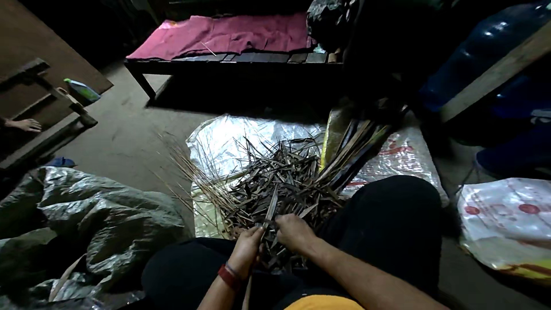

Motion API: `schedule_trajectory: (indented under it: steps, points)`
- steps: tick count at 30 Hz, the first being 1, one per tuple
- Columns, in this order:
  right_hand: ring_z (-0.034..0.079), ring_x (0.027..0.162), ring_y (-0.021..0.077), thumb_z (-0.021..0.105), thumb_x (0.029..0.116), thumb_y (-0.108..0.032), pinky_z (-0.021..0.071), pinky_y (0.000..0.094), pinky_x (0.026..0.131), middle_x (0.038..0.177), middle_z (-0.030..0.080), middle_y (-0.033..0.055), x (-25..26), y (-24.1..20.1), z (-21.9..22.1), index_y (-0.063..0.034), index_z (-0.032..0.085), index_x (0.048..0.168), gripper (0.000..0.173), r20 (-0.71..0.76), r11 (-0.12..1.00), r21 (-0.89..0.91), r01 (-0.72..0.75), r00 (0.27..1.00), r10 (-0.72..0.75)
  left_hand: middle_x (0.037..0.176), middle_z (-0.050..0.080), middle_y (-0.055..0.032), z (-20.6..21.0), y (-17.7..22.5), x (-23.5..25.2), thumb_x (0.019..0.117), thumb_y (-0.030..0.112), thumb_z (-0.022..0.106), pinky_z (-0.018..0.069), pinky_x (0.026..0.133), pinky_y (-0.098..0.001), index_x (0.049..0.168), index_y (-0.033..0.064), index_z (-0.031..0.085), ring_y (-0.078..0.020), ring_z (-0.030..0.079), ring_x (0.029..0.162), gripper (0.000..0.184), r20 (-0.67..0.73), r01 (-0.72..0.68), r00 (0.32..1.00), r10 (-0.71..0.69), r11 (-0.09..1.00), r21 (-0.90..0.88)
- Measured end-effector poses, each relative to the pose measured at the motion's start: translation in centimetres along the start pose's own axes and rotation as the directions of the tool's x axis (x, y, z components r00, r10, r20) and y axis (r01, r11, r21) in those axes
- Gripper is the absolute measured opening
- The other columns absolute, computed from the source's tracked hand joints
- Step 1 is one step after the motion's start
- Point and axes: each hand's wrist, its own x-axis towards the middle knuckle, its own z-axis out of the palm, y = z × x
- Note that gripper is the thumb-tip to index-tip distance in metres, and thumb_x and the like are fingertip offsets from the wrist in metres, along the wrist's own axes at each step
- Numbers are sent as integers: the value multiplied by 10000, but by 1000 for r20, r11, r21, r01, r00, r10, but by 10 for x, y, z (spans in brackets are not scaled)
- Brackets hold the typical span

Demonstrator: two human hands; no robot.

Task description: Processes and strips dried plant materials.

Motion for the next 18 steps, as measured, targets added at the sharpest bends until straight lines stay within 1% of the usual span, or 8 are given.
schedule_trajectory:
  steps: [4, 9, 12, 14, 15, 16, 17, 18]
  points:
    - [595, 1273, 420, 507, 1037, -108, 472, 575, 1032, 1350, 612, 263, 6, 1, -2, 53, 602, 1302, 325, -55, 988, -150, -30, 998, 22, 574, 388, 53, 3, -2, -2, 1137, 221, 334, 289, 368, -161, 1083, 62, 549, -21, 323, 395, 272, 44, 24, 999, -22, 999, -37]
    - [571, 1306, 435, 474, 1059, -143, 456, 604, 1047, 1385, 594, 275, 35, 23, -29, 37, 581, 1353, 360, -189, 978, -93, -189, 967, 169, 560, 410, 58, -1, -10, -19, 1134, 205, 327, 301, 359, -144, 987, 75, 545, -3, 336, 383, 293, 109, 8, 994, -2, 999, -52]
    - [560, 1332, 412, 475, 1058, -155, 438, 596, 1073, 1404, 593, 259, 50, 41, -54, 21, 592, 1368, 375, -276, 948, 51, -313, 908, 315, 562, 430, 56, -4, -15, -25, 1132, 203, 335, 309, 358, -140, 967, 75, 553, 0, 349, 382, 303, 122, 2, 993, 3, 999, -33]
    - [567, 1319, 383, 471, 1066, -162, 427, 564, 1094, 1386, 599, 256, 53, 51, -63, 35, 606, 1341, 365, -264, 923, 256, -288, 897, 354, 571, 442, 48, -6, -16, -23, 1131, 206, 351, 312, 361, -144, 971, 67, 555, -5, 354, 387, 294, 79, -6, 997, 9, 999, -33]
    - [611, 1232, 356, 453, 1087, -183, 459, 530, 1051, 1315, 628, 254, 52, 52, -61, 56, 623, 1300, 363, -237, 898, 369, -240, 910, 340, 585, 443, 42, -6, -13, -21, 1130, 212, 363, 315, 368, -150, 1002, 59, 559, -13, 357, 395, 279, 51, -6, 999, 8, 1000, -31]
    - [646, 1026, 288, 431, 1113, -249, 505, 465, 920, 1155, 662, 210, 48, 49, -55, 47, 648, 1235, 386, -199, 864, 466, -189, 929, 311, 596, 448, 38, -5, -9, -17, 1130, 218, 372, 321, 372, -154, 1030, 53, 561, -19, 363, 401, 270, 31, -5, 999, 6, 1000, -23]
    - [580, 753, 173, 416, 1127, -335, 490, 354, 712, 926, 633, 107, 41, 43, -45, 12, 663, 1142, 427, -145, 821, 554, -139, 955, 259, 596, 450, 36, -2, -5, -13, 1130, 225, 379, 330, 374, -156, 1046, 48, 558, -22, 371, 401, 265, 18, -4, 1000, 4, 1000, -8]
    - [503, 576, 92, 431, 1117, -393, 438, 269, 556, 756, 580, 23, 33, 37, -33, -18, 662, 1050, 445, -77, 773, 627, -98, 979, 187, 606, 459, 28, 1, -2, -8, 1128, 230, 392, 344, 380, -160, 1069, 42, 561, -28, 386, 407, 260, 12, -3, 1000, 3, 1000, 6]
